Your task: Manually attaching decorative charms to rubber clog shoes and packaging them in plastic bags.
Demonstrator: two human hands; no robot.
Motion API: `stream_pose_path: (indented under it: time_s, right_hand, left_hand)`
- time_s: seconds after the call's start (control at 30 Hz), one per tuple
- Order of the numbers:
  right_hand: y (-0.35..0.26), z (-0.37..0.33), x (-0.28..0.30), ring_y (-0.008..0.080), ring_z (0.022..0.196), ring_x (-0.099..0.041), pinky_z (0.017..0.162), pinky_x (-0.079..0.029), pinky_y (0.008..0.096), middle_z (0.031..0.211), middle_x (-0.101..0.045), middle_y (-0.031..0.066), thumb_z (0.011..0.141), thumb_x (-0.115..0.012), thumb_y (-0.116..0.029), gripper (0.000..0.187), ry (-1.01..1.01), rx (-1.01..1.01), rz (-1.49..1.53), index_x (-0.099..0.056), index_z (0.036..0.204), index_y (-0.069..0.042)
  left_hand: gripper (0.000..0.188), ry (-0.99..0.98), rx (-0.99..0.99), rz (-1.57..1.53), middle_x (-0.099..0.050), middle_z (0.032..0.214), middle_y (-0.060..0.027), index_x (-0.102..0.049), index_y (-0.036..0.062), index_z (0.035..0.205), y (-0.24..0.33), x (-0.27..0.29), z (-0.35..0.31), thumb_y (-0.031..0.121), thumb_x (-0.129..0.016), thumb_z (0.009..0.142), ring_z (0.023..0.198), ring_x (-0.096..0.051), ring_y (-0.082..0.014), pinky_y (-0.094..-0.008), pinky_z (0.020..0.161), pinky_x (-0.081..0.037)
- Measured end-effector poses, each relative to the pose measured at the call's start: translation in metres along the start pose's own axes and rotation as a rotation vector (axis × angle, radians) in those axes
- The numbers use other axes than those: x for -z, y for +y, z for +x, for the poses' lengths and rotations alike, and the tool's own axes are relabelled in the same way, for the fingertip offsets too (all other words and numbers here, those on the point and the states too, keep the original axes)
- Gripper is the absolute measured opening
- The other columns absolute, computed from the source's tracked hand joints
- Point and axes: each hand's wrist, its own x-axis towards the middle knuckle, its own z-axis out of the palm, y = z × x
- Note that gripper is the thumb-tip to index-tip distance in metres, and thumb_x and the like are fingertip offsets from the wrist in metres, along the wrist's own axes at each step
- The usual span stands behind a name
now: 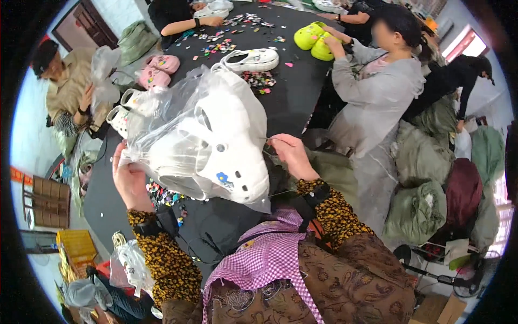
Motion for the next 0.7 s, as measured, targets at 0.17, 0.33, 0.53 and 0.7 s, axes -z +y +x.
stream_pose_path:
  time_s: [0.17,0.33,0.53,0.7]
  right_hand:
    - [0.001,-0.006,-0.029,0.0017,0.054,-0.039,0.046,-0.028,0.0184,0.063,-0.048,-0.0062,0.086,-0.058,-0.014,0.016,-0.108,-0.027,-0.057,-0.065,0.089,-0.001]
    - [0.001,-0.011,-0.023,0.0021,0.054,-0.039,0.046,-0.028,0.0183,0.063,-0.046,-0.0060,0.087,-0.056,-0.012,0.015,-0.142,-0.068,-0.018,-0.064,0.090,-0.001]
    - [-0.020,-0.016,-0.043,0.0021,0.054,-0.038,0.048,-0.031,0.0185,0.063,-0.046,-0.0059,0.090,-0.052,-0.011,0.014,-0.365,-0.027,-0.243,-0.060,0.093,0.001]
    - [-0.028,-0.020,-0.060,0.0021,0.056,-0.040,0.050,-0.033,0.0180,0.066,-0.049,-0.0060,0.091,-0.051,-0.010,0.015,-0.411,-0.007,-0.104,-0.060,0.095,0.001]
  left_hand:
    - [0.028,0.066,0.119,-0.023,-0.062,0.097,-0.0090,-0.053,0.0002,0.114,-0.045,0.144,0.032,-0.002,-0.045,0.087,0.072,-0.058,-0.0106,-0.0203,0.057,-0.045]
    - [0.028,0.093,0.176,0.546,-0.063,0.093,-0.0097,-0.056,-0.0024,0.106,-0.034,0.114,0.000,-0.003,-0.047,0.079,0.076,-0.060,-0.0183,-0.0304,0.065,-0.050]
    - [0.020,0.069,0.250,0.747,-0.062,0.071,-0.0097,-0.056,0.0009,0.100,-0.013,0.104,-0.036,0.008,-0.043,0.087,0.045,-0.054,-0.0142,-0.0249,0.040,-0.046]
    - [0.016,-0.031,0.286,0.465,-0.064,0.077,-0.0083,-0.059,-0.0003,0.100,-0.014,0.084,-0.085,0.009,-0.051,0.089,0.046,-0.055,-0.0128,-0.0237,0.043,-0.046]
